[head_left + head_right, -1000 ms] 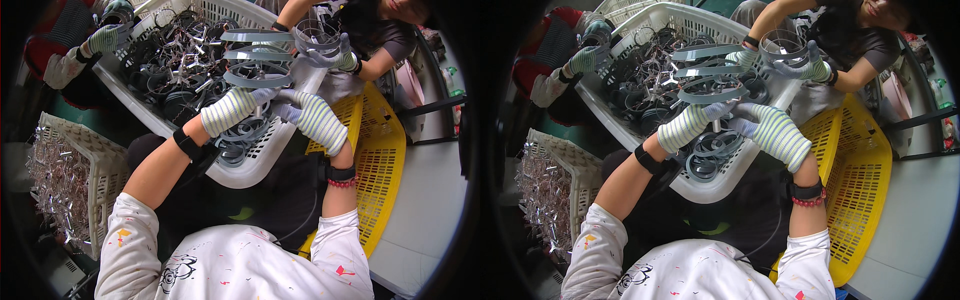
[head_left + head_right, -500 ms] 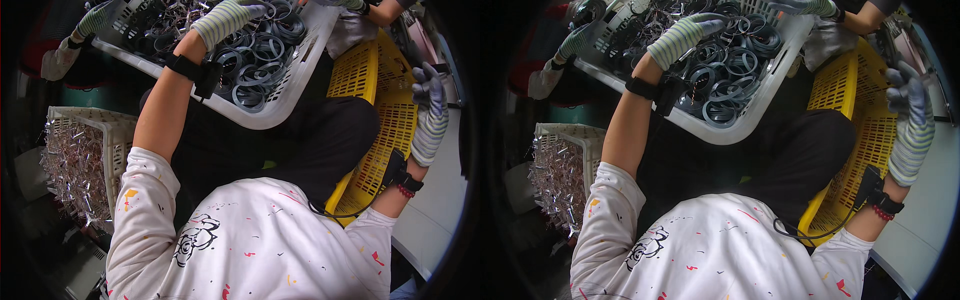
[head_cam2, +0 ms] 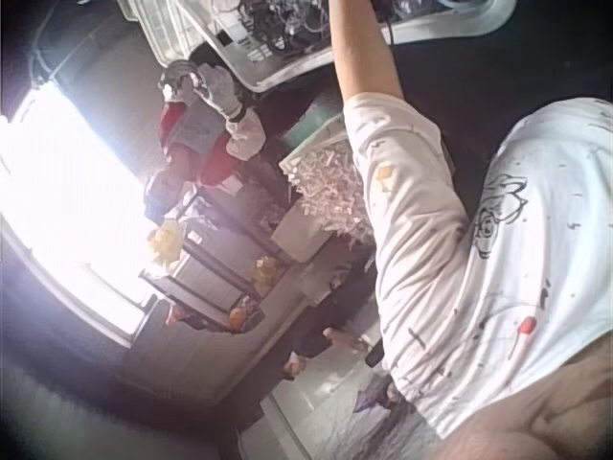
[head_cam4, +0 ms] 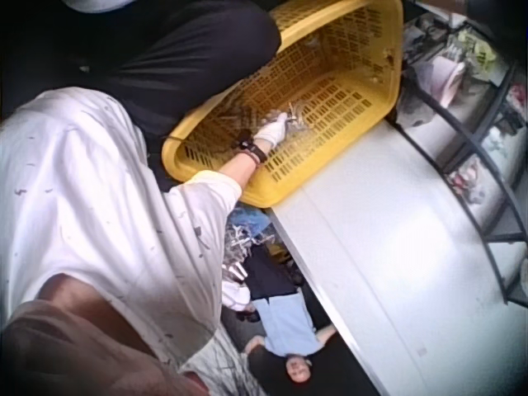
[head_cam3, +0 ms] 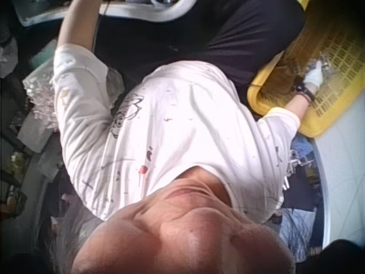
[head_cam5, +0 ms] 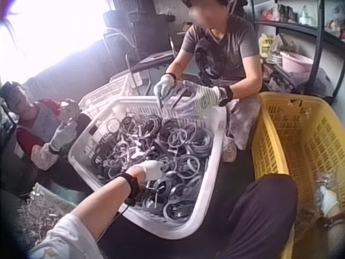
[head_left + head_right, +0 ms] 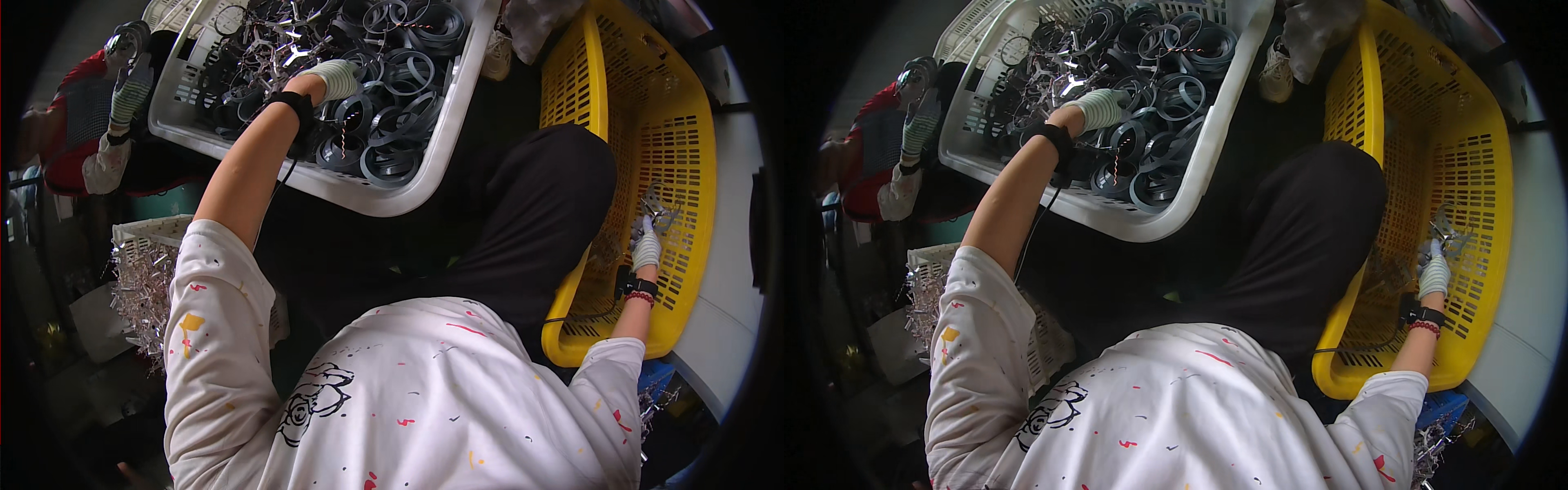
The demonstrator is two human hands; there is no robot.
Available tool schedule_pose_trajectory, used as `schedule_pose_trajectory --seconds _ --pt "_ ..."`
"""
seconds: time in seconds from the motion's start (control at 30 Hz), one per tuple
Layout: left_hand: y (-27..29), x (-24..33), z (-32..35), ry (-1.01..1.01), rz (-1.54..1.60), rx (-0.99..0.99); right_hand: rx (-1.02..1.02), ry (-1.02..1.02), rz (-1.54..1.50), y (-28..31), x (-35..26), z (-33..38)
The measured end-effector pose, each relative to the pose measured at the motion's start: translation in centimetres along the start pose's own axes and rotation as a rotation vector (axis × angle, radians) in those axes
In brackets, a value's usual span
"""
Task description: The recorder is assembling metal ring components with wire clips in a manufacturing setting.
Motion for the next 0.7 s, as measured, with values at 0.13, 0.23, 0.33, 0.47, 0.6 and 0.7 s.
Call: schedule_pose_trajectory --seconds 0.13,0.23,0.33,0.47,0.6,0.7 --pt "2.5 0.7 -3.9 0.114 -0.029 0.192 -0.064 -0.124 0.017 -0.3 5.2 -0.9" --pt "5.4 3.6 -4.1 0.268 0.027 0.46 0.016 -0.179 -0.071 3.9 9.7 -1.4" --pt "6.5 5.9 -5.8 0.202 -0.672 0.678 -0.149 -0.096 -0.272 5.8 12.7 -2.6" --pt "5.9 4.5 -6.2 0.246 -0.88 0.416 -0.008 -0.084 -0.156 2.8 11.1 -0.5" --pt "7.8 3.2 -6.9 0.142 -0.922 0.533 0.109 -0.189 -0.136 4.2 12.5 -0.9" --pt "8.0 6.4 -9.7 0.228 -0.746 0.277 0.227 -0.272 -0.061 7.2 15.8 -0.6"
Point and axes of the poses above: each hand's wrist, its own z-axis away from the middle knuckle, its own y-axis out of the back of the hand, x = y × z, the point moved 9 cm from there along -z, towards the middle knuckle, and after that the axes turned 14 degrees about -x, right-handed, at the moved point
